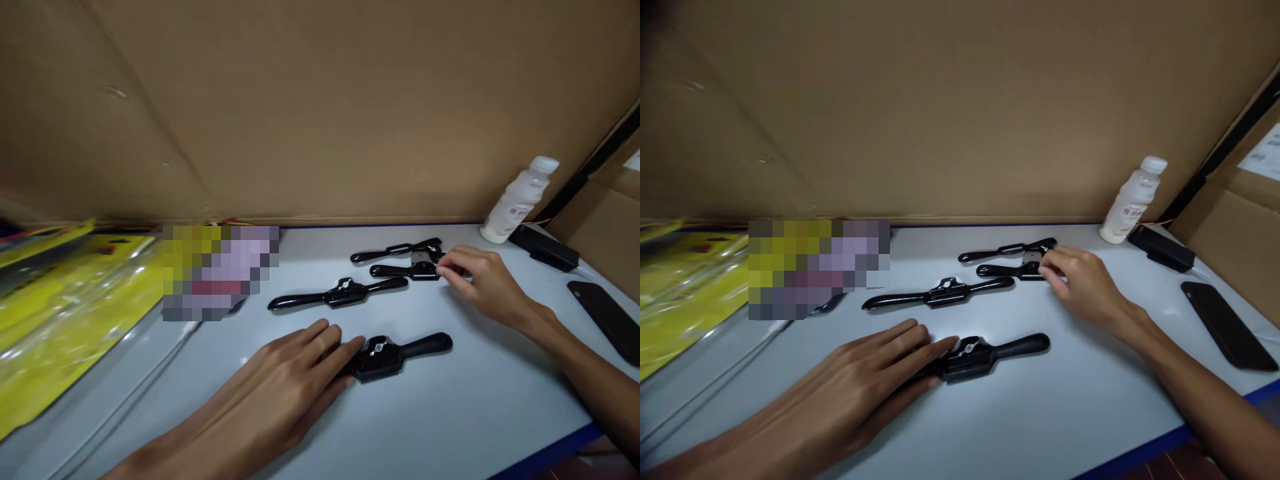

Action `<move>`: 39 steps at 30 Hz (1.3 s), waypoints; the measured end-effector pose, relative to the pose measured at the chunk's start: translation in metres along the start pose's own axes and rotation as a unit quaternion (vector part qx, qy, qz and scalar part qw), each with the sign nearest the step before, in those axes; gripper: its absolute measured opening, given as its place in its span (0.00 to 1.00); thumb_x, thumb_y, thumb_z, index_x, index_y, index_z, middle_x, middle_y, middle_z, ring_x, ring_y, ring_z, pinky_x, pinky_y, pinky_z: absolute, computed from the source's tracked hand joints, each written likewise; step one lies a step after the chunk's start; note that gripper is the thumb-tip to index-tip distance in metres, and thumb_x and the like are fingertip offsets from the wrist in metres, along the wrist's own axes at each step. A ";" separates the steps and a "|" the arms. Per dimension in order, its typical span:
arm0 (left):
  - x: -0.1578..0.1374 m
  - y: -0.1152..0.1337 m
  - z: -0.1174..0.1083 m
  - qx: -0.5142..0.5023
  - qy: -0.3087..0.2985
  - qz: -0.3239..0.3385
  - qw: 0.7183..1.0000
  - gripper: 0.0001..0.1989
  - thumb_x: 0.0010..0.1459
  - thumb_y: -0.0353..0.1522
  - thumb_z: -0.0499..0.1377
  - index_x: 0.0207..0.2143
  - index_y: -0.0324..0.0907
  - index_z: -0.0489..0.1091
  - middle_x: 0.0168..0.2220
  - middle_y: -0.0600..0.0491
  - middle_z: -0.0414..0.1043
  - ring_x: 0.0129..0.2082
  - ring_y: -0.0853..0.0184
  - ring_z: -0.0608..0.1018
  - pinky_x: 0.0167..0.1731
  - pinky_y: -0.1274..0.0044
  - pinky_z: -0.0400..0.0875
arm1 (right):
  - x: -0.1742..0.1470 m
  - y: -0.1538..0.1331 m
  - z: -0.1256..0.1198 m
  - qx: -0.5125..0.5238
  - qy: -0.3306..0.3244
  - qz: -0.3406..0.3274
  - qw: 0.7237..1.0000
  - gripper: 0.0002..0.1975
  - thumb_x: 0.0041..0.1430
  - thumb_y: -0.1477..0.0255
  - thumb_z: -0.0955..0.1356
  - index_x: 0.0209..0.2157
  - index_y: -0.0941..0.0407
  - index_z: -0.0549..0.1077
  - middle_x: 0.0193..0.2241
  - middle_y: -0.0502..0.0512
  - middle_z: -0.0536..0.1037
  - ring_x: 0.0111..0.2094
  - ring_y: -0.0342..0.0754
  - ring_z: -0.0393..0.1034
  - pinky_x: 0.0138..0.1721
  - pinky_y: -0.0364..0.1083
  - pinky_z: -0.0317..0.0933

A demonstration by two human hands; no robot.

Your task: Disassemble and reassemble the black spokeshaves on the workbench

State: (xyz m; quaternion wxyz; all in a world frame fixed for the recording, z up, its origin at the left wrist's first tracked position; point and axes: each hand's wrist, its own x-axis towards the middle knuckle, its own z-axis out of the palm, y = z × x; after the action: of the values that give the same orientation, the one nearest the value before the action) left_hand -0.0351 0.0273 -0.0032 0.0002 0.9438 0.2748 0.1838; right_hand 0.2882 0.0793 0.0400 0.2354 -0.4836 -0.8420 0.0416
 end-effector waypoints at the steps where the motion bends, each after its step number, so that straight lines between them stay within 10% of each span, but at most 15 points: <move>1: 0.000 0.000 0.000 0.006 0.006 0.002 1.000 0.15 0.73 0.31 0.49 0.55 0.39 0.72 0.38 0.48 0.77 0.35 0.60 0.78 0.33 0.70 0.76 | 0.003 0.010 -0.002 -0.025 0.019 0.028 0.999 0.10 0.70 0.73 0.64 0.36 0.57 0.76 0.35 0.56 0.80 0.34 0.49 0.71 0.37 0.48 0.61; 12: 0.002 -0.015 -0.004 0.070 0.043 -0.017 0.996 0.18 0.72 0.28 0.47 0.41 0.40 0.77 0.34 0.47 0.74 0.30 0.59 0.74 0.29 0.69 0.71 | 0.003 0.030 0.007 -0.080 -0.011 0.075 0.994 0.10 0.68 0.72 0.65 0.45 0.57 0.78 0.43 0.59 0.80 0.40 0.53 0.75 0.41 0.50 0.64; 17: 0.004 -0.017 -0.007 0.088 0.059 -0.073 0.992 0.16 0.71 0.29 0.49 0.36 0.39 0.76 0.48 0.39 0.72 0.46 0.51 0.76 0.40 0.61 0.77 | -0.001 0.037 0.013 -0.145 -0.067 0.076 0.984 0.13 0.69 0.70 0.65 0.51 0.57 0.76 0.47 0.62 0.79 0.44 0.58 0.76 0.43 0.53 0.67; 24: 0.000 -0.021 0.002 0.066 0.014 -0.058 0.996 0.26 0.72 0.29 0.49 0.70 0.43 0.58 0.70 0.40 0.59 0.68 0.48 0.66 0.58 0.54 0.72 | -0.003 0.032 0.015 -0.164 -0.086 0.094 0.978 0.13 0.69 0.70 0.64 0.51 0.56 0.75 0.48 0.61 0.77 0.44 0.59 0.76 0.42 0.55 0.69; 32: -0.006 -0.022 0.004 0.131 -0.036 -0.051 0.989 0.41 0.59 0.18 0.47 0.72 0.52 0.54 0.69 0.50 0.63 0.62 0.53 0.73 0.54 0.60 0.75 | -0.003 0.018 0.012 -0.140 0.094 0.094 0.981 0.36 0.70 0.66 0.63 0.74 0.55 0.47 0.50 0.63 0.77 0.31 0.52 0.73 0.31 0.51 0.66; 39: -0.011 -0.012 -0.007 0.250 -0.027 -0.028 0.967 0.35 0.58 0.19 0.49 0.65 0.46 0.69 0.54 0.42 0.78 0.47 0.49 0.80 0.40 0.61 0.80 | -0.005 0.020 0.018 -0.118 -0.072 0.062 0.988 0.18 0.69 0.71 0.64 0.57 0.53 0.76 0.47 0.58 0.77 0.38 0.54 0.76 0.40 0.53 0.69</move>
State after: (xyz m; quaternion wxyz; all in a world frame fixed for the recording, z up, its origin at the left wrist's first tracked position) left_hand -0.0521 0.0307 -0.0011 -0.2235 0.9103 0.3384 0.0836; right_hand 0.2979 0.0888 0.0161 0.1121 -0.5554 -0.8239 -0.0090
